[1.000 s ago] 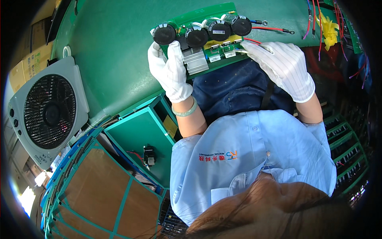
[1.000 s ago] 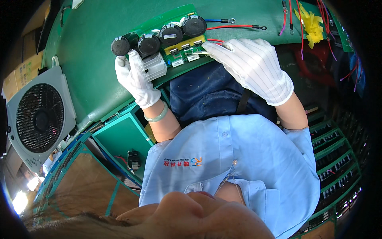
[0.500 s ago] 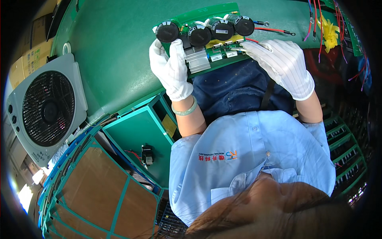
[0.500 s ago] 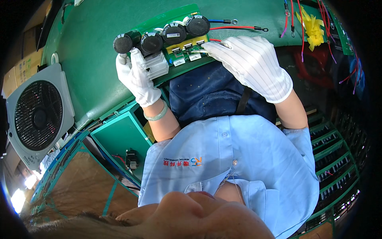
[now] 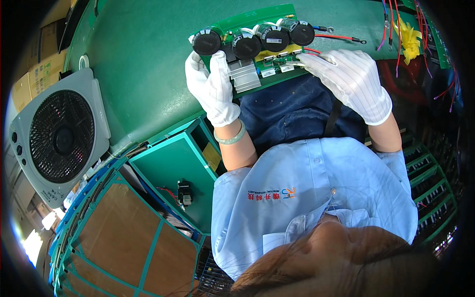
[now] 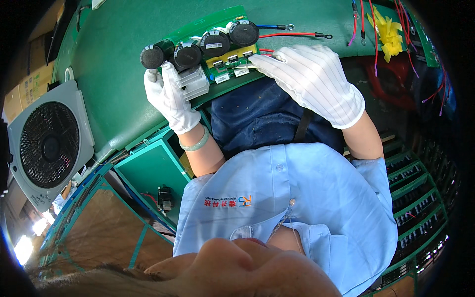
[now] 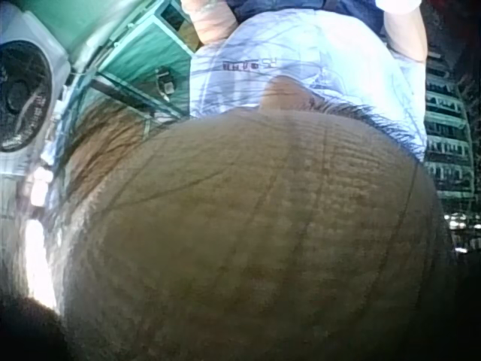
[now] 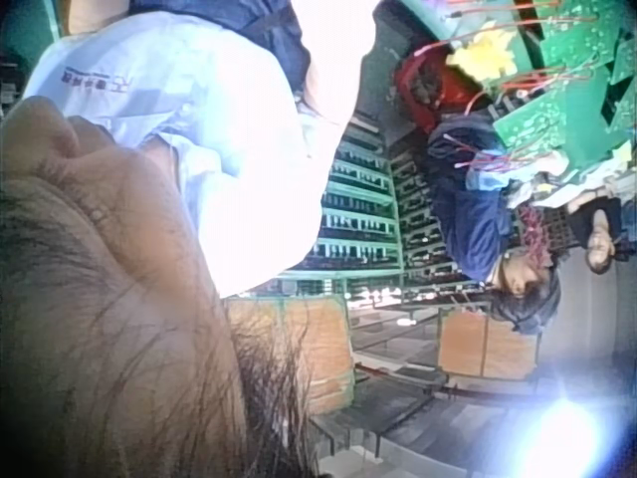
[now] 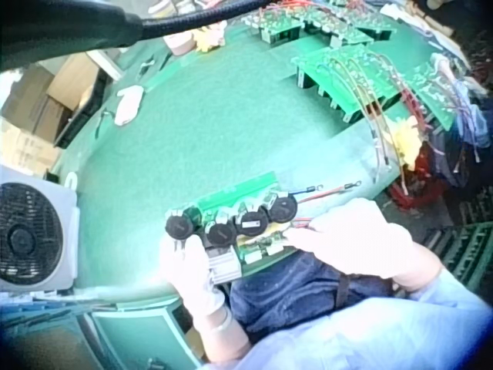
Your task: The person wipes a green circuit board with a yellow cloth, then flips it over to inspect the components. They proceed to attach three black cylindrical capacitors to the board, pressing them into place and adjusting their alignment. Finally, the person places the assembled board onto a green workbench alongside other similar boards.
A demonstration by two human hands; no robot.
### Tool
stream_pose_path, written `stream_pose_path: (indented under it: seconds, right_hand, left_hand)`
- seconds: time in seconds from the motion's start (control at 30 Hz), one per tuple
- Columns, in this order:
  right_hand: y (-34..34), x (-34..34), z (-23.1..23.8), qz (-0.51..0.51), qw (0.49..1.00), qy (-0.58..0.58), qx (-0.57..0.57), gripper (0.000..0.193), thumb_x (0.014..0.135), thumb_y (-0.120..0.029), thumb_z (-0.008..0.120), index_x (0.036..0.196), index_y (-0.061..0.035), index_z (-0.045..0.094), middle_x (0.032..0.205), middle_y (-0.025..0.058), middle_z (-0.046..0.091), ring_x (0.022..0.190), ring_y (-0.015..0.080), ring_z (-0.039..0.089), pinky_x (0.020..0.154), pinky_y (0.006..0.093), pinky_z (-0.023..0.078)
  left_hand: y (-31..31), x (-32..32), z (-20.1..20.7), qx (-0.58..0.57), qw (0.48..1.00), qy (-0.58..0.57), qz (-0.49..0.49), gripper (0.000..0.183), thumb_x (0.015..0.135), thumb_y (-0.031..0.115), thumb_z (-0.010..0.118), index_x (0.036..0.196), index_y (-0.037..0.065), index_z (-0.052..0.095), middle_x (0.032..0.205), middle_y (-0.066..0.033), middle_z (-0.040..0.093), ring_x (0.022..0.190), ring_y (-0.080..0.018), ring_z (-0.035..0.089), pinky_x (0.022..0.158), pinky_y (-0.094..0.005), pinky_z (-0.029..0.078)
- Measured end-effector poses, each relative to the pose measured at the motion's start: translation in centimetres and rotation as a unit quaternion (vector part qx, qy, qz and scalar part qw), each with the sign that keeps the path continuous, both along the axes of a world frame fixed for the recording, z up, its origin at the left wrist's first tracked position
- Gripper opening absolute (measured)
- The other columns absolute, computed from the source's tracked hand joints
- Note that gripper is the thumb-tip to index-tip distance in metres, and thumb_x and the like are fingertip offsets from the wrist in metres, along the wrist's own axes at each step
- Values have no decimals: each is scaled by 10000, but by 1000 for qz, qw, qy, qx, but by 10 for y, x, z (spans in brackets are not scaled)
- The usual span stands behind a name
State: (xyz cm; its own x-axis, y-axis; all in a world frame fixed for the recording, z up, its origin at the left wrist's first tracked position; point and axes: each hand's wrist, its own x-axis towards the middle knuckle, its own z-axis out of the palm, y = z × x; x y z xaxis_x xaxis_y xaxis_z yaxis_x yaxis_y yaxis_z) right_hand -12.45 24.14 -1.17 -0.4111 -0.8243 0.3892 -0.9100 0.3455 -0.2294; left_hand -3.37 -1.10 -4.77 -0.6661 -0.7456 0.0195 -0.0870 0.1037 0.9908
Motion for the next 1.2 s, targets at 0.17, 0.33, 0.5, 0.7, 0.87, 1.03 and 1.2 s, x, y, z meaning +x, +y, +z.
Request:
stream_pose_path:
  seconds: [0.17, 0.33, 0.5, 0.7, 0.87, 1.03, 1.2]
  right_hand:
    - [0, -2, 4, 13, 1000, -18, 11, 440, 781, -148, 661, 1220, -145, 664, 779, 26, 570, 666, 186, 596, 582, 330, 469]
    - [2, -3, 5, 18, 999, -26, 31, 442, 783, -154, 663, 1225, -142, 658, 763, 29, 562, 653, 188, 588, 572, 328, 465]
    - [3, -1, 5, -10, 1000, 4, 7, 456, 760, -163, 672, 1216, -147, 661, 745, 18, 547, 650, 179, 584, 564, 325, 462]
    - [3, 4, 11, -23, 999, 6, 39, 476, 735, -137, 677, 1211, -158, 663, 756, 14, 562, 668, 171, 597, 578, 319, 471]
    - [4, 3, 9, -19, 999, -10, 24, 475, 733, -139, 671, 1208, -157, 664, 767, 13, 565, 672, 173, 599, 585, 321, 476]
    - [3, 3, 9, -26, 999, 7, 27, 477, 739, -143, 667, 1216, -154, 658, 783, 14, 578, 667, 176, 598, 588, 323, 478]
    - [3, 1, 10, -3, 999, 3, 34, 489, 740, -137, 666, 1228, -151, 650, 788, 13, 581, 668, 176, 597, 586, 324, 477]
  left_hand:
    - [-1, 1, -3, 1, 1000, 1, 6, 347, 847, 77, 732, 1128, -45, 569, 1077, -94, 609, 1019, -158, 550, 956, -318, 427]
    - [-2, 0, -5, -4, 1000, 3, 6, 340, 843, 63, 723, 1126, -45, 570, 1077, -95, 609, 1023, -159, 551, 963, -321, 424]
    - [-1, 0, -2, 0, 1000, -4, 9, 334, 842, 55, 719, 1124, -44, 570, 1073, -96, 611, 1021, -159, 552, 973, -319, 415]
    - [-2, 0, -4, -7, 1000, -3, 2, 339, 842, 51, 714, 1132, -47, 568, 1084, -102, 611, 1020, -160, 555, 973, -319, 417]
    - [-3, 1, -6, -21, 1000, 9, -1, 328, 869, 93, 706, 1136, -43, 572, 1069, -86, 610, 969, -137, 551, 898, -288, 429]
    - [-3, 0, -10, -51, 998, 25, 3, 330, 921, 174, 687, 1149, -36, 575, 1031, -57, 609, 862, -87, 545, 752, -223, 447]
    - [-2, 1, -5, 3, 1000, 10, 3, 332, 845, 53, 717, 1126, -48, 569, 1074, -94, 609, 1008, -149, 553, 944, -308, 430]
